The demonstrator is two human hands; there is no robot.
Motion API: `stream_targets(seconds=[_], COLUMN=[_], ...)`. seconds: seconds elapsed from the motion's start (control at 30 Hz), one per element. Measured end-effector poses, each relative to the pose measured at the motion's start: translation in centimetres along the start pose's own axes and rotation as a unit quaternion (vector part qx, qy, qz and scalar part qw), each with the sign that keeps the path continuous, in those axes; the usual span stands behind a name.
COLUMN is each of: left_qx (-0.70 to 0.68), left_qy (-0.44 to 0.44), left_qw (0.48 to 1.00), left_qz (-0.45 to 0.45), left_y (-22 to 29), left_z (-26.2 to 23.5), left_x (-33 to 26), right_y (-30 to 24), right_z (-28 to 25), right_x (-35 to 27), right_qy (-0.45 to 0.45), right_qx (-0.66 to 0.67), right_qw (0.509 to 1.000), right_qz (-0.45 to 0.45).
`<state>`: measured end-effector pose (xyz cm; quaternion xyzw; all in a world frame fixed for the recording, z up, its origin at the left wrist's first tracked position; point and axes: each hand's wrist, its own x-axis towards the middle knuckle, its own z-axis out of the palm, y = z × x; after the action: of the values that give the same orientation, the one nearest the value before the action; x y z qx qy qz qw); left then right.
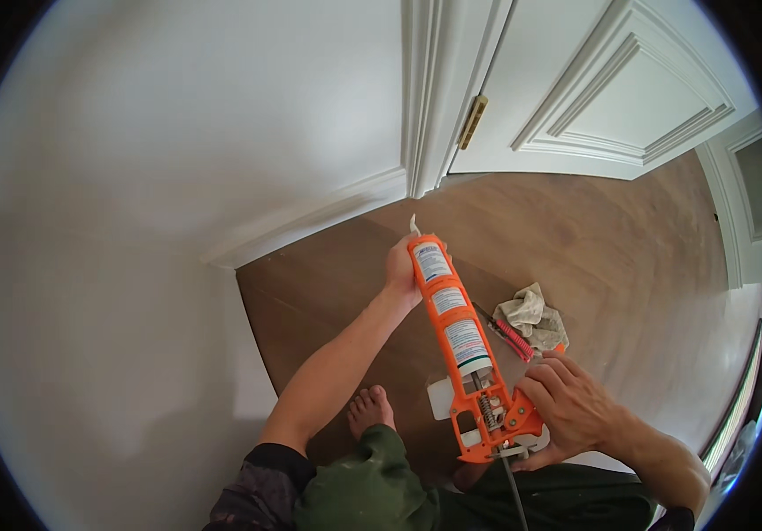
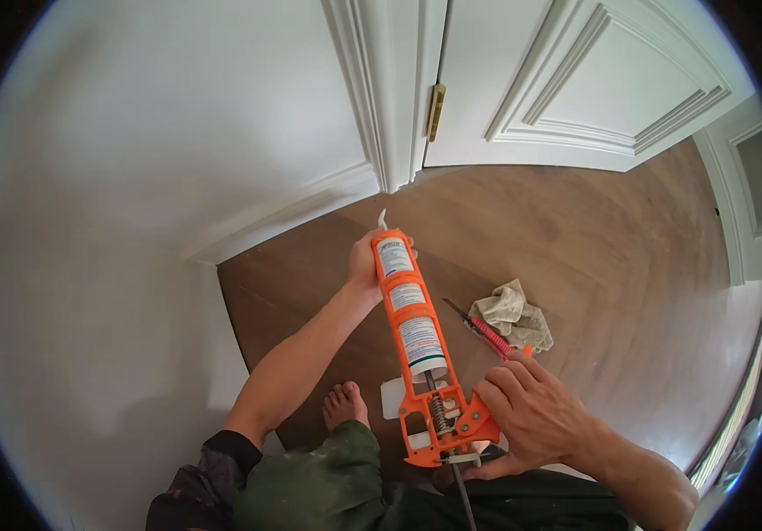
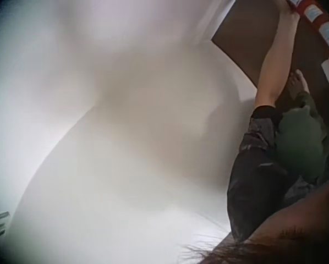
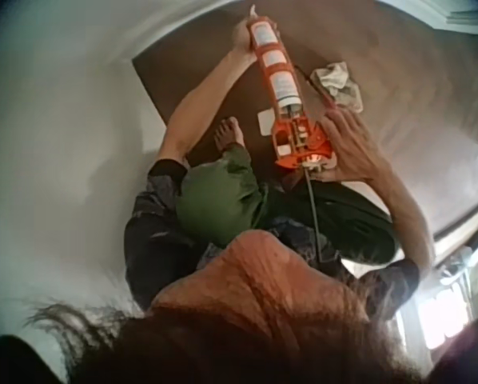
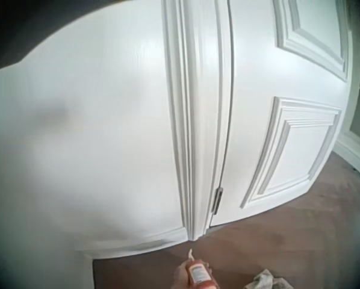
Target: The person trims the corner near the base of a door frame using a utility knife, applies sealant along the edge using a caulking gun, and smooths the applied sealant with a finger.
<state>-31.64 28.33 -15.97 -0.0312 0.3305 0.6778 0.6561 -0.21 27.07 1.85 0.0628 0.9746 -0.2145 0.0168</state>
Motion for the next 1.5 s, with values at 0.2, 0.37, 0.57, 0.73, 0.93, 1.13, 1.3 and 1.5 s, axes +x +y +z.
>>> stream_targets(seconds=[0.2,0.37,0.57,0.73,0.93,1.13,1.3,1.5], left_qx=[0.003,-0.004,0.02,0.018,0.023,0.035,0.038,0.062], left_qy=[-0.021,-0.007,0.026,0.028,0.03,0.02,0.033,0.002], left_qw=[0.999,1.0,0.999,0.999,0.999,0.999,0.998,0.998], left_qz=[0.031,0.007,0.014,0.015,0.018,0.032,0.028,0.015], left_y=[1.7,1.2,2.4,2.8,2.9,3.3,3.5,4.4], left_z=[-2.1,-2.0,-3.1,-3.7,-3.2,-3.4,-2.9,-4.0], left_x=[2.5,5.1,5.8,6.2,6.8,6.9,6.8,7.3], right_y=[2.1,3.2,5.0,5.2,5.7,6.1,6.0,7.8], right_z=[2.1,1.6,3.1,2.4,3.5,4.8,5.0,5.7], right_x=[2.4,3.7,5.2,6.5,5.9,5.4,5.5,5.1], right_qy=[0.018,-0.02,-0.018,0.021,-0.035,-0.014,0.014,0.048], right_qx=[-0.022,-0.026,-0.001,-0.016,0.013,0.014,-0.023,0.002], right_qw=[0.999,0.998,0.999,1.0,0.998,0.998,0.998,0.998], right_qz=[0.02,0.05,0.037,0.01,0.055,0.053,0.065,0.036])
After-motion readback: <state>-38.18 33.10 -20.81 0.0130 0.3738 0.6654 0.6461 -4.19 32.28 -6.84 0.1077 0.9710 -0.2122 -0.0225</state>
